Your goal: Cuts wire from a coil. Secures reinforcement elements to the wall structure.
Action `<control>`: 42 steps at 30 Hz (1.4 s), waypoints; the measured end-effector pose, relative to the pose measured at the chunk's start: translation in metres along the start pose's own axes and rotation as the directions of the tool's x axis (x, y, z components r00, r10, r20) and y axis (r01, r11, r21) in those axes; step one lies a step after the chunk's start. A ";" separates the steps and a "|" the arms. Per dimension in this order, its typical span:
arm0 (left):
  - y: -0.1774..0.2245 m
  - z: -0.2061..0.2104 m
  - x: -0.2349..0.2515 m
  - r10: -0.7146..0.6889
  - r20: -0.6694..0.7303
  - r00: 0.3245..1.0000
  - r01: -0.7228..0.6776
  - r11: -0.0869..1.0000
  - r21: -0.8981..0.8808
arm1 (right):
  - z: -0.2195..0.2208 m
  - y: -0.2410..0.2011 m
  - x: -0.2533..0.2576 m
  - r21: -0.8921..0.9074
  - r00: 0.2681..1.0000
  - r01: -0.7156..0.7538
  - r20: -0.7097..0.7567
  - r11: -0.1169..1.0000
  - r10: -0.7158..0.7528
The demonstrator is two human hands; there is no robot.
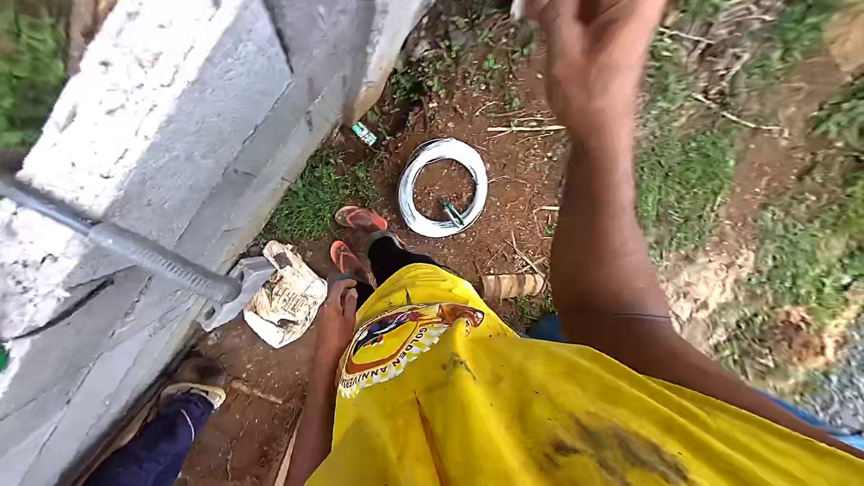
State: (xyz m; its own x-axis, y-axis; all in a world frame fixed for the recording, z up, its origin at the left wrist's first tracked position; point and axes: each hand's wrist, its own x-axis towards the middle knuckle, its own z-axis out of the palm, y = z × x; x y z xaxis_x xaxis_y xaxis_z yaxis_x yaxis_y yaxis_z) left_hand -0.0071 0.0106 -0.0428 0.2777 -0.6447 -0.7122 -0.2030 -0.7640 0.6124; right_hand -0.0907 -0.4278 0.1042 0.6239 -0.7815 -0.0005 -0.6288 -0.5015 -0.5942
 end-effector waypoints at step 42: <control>0.005 0.275 0.169 -0.250 -0.289 0.924 0.290 0.952 0.103 | 0.361 0.675 -0.305 -0.343 0.489 -0.606 0.550 0.717 0.677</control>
State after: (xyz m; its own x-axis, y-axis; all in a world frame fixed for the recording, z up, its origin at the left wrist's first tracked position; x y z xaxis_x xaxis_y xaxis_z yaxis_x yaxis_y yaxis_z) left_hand -0.2190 -0.1094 -0.2545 0.5787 -0.3975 -0.7121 -0.2098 -0.9163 0.3410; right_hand -0.5380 -0.3938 -0.5865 0.1351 -0.5173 -0.8450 -0.9886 -0.0132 -0.1500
